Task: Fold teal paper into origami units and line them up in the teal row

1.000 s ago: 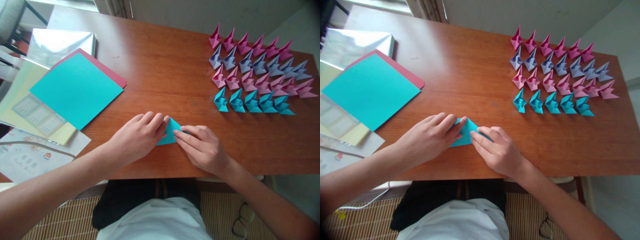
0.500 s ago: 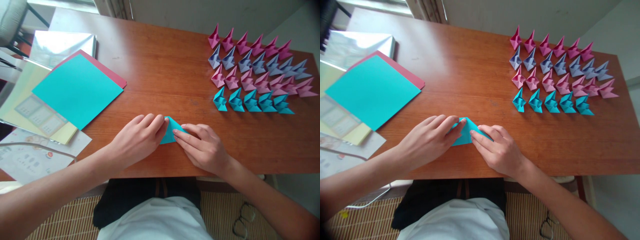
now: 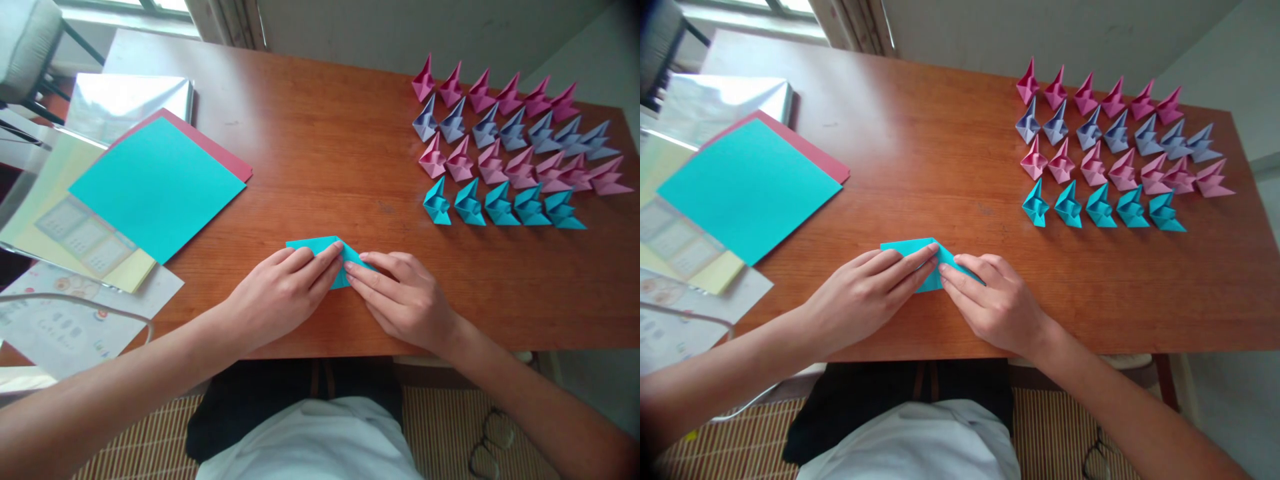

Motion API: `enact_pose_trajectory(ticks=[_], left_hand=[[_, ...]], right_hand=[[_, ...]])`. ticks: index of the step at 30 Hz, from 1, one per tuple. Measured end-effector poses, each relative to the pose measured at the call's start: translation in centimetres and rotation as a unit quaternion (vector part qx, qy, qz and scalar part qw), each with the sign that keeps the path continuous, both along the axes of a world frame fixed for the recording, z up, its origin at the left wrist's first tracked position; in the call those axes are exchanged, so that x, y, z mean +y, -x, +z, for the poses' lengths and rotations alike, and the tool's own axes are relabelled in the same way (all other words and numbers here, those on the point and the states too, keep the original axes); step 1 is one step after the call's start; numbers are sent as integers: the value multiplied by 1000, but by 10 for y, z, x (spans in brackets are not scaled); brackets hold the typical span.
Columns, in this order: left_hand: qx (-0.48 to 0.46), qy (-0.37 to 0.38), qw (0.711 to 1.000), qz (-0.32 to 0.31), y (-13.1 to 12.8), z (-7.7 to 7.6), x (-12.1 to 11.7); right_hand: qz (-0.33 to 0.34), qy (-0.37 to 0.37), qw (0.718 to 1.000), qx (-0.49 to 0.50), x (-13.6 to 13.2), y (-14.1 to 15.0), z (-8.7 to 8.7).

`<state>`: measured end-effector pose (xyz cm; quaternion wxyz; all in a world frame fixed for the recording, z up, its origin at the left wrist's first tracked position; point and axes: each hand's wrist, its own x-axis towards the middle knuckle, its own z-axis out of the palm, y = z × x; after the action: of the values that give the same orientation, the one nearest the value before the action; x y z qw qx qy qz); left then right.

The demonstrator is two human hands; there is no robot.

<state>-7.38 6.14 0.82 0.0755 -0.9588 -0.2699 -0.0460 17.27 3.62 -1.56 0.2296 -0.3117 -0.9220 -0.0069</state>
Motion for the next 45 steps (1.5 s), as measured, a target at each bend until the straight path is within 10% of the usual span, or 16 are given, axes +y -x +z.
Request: enact_pose_trajectory(ticks=[45], left_hand=[[-47,1,999,13,-4,-4,-4]], right_hand=[[2,34,999,17,0,-3,-1]])
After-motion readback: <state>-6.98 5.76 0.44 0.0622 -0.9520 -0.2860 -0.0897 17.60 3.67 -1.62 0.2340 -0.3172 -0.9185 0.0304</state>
